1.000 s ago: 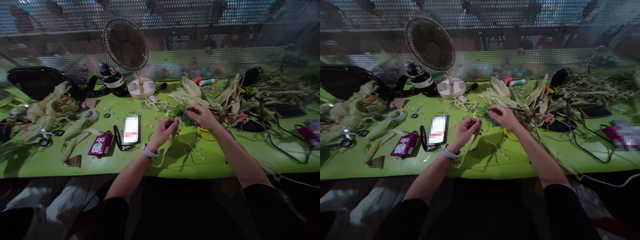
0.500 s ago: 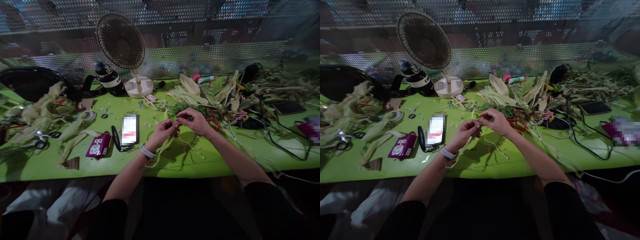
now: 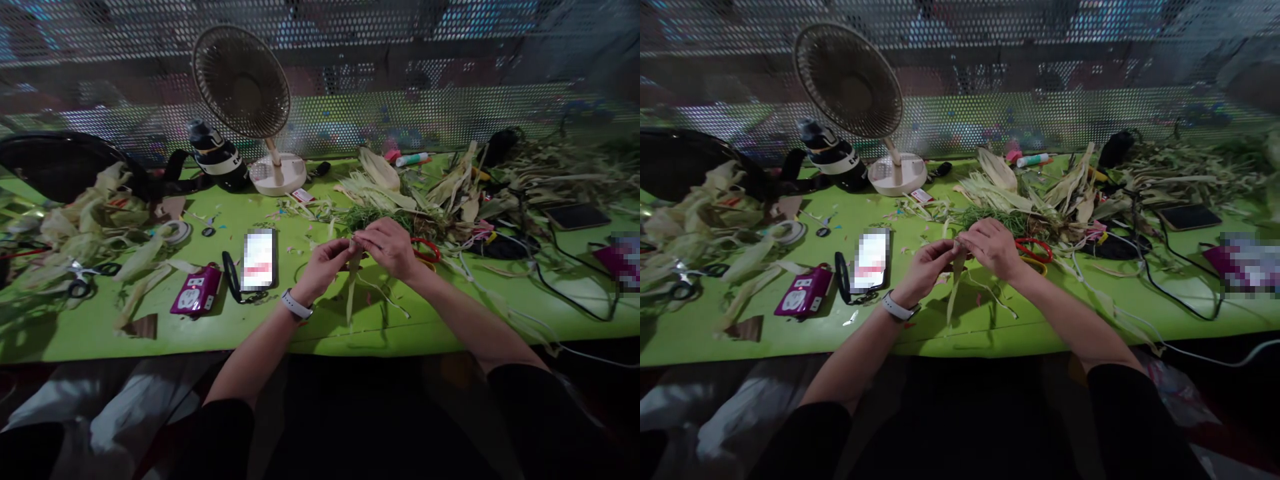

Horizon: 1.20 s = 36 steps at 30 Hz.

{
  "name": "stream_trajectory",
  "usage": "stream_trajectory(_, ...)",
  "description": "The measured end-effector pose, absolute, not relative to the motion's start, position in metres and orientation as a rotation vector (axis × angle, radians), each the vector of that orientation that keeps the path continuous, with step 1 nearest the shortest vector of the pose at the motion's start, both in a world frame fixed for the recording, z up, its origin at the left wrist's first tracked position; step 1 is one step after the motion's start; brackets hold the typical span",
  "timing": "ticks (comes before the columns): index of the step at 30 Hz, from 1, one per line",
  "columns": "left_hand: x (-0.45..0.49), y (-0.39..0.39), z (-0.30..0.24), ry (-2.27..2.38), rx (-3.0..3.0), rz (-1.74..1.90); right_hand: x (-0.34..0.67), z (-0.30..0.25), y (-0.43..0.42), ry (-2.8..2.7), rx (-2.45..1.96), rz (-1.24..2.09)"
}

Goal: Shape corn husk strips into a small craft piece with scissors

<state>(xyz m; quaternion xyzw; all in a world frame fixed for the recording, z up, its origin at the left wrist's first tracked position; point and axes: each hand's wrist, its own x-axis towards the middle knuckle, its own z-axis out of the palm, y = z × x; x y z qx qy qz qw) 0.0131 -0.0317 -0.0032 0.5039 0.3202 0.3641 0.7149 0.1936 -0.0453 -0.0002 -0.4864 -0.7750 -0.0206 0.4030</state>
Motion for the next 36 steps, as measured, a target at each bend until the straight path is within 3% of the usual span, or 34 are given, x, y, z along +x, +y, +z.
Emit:
stream_trajectory(10, 0.011, -0.029, -0.004, 0.758, 1.112, 0.902, 0.198, -0.002, -0.048, -2.227, -1.166, -0.258)
stream_trajectory(22, 0.014, -0.028, -0.004, 0.727, 1.248, 0.943, 0.185, 0.005, -0.052, -1.814, -1.073, 0.323)
stream_trajectory(36, 0.008, -0.027, -0.006, 0.781, 1.535, 0.910, 0.191, 0.003, -0.046, -1.975, -1.083, 0.318)
